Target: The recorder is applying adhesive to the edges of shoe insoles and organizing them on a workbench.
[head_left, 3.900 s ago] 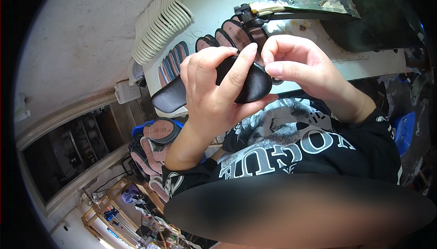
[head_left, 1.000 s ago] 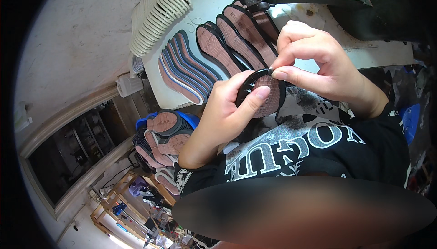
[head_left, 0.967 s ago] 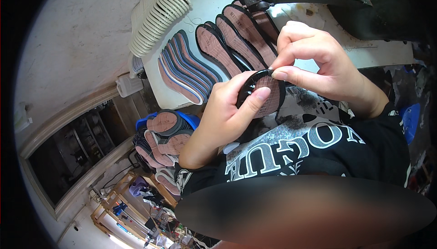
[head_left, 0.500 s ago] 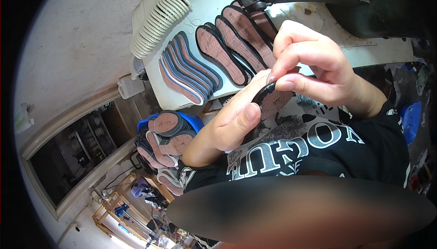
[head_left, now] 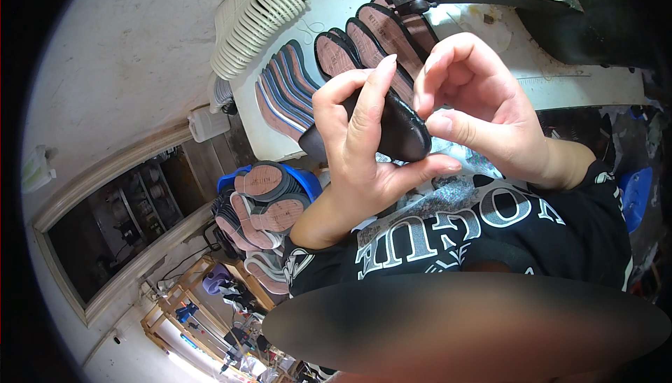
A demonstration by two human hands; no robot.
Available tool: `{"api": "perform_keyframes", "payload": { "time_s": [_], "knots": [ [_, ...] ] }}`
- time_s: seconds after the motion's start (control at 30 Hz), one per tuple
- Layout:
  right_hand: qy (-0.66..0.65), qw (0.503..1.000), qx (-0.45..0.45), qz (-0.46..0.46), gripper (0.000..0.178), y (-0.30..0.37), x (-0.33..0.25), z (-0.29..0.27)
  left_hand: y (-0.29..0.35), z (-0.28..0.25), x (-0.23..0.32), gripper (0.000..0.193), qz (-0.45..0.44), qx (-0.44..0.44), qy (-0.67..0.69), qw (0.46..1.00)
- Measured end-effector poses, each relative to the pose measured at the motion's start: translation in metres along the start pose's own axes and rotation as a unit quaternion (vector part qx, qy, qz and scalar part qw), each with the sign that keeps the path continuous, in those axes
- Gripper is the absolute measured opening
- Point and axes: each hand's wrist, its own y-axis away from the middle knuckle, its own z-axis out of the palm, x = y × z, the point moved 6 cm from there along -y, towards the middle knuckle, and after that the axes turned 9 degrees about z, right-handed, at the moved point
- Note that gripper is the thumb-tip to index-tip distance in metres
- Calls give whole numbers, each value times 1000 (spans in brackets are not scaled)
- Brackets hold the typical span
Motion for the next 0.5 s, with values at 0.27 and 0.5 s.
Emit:
{"api": "perform_keyframes", "payload": {
  "time_s": [0.27, 0.5],
  "knots": [
    [-87, 995, 13, 44, 44, -2, 3, -1, -3, -2, 1, 101, 13, 17, -8, 1000],
    [-163, 983, -74, 50, 37, -5, 13, 6, -4, 0, 4, 96, 28, 13, 12, 999]
  ]
}}
